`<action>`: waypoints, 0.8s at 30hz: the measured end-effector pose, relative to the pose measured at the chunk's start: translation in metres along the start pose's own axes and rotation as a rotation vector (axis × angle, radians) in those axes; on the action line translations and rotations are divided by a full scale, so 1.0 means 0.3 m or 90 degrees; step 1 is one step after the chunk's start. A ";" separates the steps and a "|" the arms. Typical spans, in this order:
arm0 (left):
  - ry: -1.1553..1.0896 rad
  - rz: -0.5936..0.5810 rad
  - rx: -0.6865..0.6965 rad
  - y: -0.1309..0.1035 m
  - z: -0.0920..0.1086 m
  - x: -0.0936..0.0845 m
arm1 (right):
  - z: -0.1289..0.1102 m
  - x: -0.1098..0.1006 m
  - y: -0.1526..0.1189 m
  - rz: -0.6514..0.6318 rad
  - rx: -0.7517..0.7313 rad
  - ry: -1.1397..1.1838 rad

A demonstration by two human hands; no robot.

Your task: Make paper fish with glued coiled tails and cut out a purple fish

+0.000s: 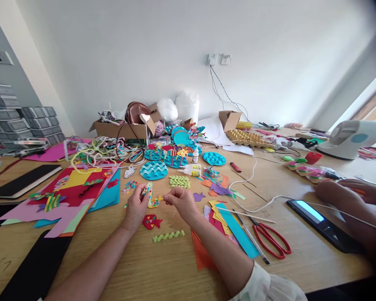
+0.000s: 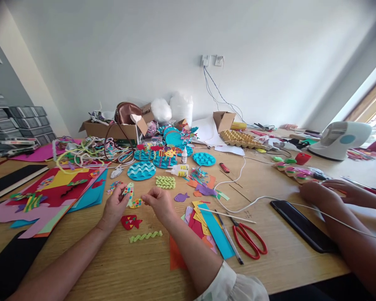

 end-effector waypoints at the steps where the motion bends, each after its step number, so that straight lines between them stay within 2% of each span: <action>1: -0.004 0.001 -0.002 -0.001 -0.001 0.000 | 0.001 0.005 -0.001 -0.016 -0.011 -0.015; 6: -0.043 -0.002 -0.014 -0.003 0.000 0.001 | -0.015 0.020 -0.012 -0.064 -0.083 -0.118; 13: -0.117 -0.043 -0.031 -0.006 0.017 0.003 | -0.077 0.023 -0.055 -0.066 -0.152 -0.223; 16: -0.136 -0.042 -0.041 -0.002 0.027 0.002 | -0.087 0.026 -0.059 -0.074 -0.153 -0.238; 19: -0.151 -0.032 -0.046 0.006 0.047 -0.006 | -0.114 0.026 -0.055 -0.046 -0.147 -0.226; 22: -0.160 -0.021 -0.050 0.012 0.084 -0.020 | -0.178 0.010 -0.078 -0.027 -0.138 -0.214; 24: -0.161 -0.029 -0.051 0.009 0.117 -0.029 | -0.230 -0.014 -0.129 -0.073 -0.107 -0.223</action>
Point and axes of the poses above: each hand's wrist, its own y-axis towards the middle knuckle, its own x-axis out of the palm, z = x × y, the point moved 1 cm from there along y, towards the middle knuckle, and after that the axes turned 10 degrees about y, right-handed, at the moved point
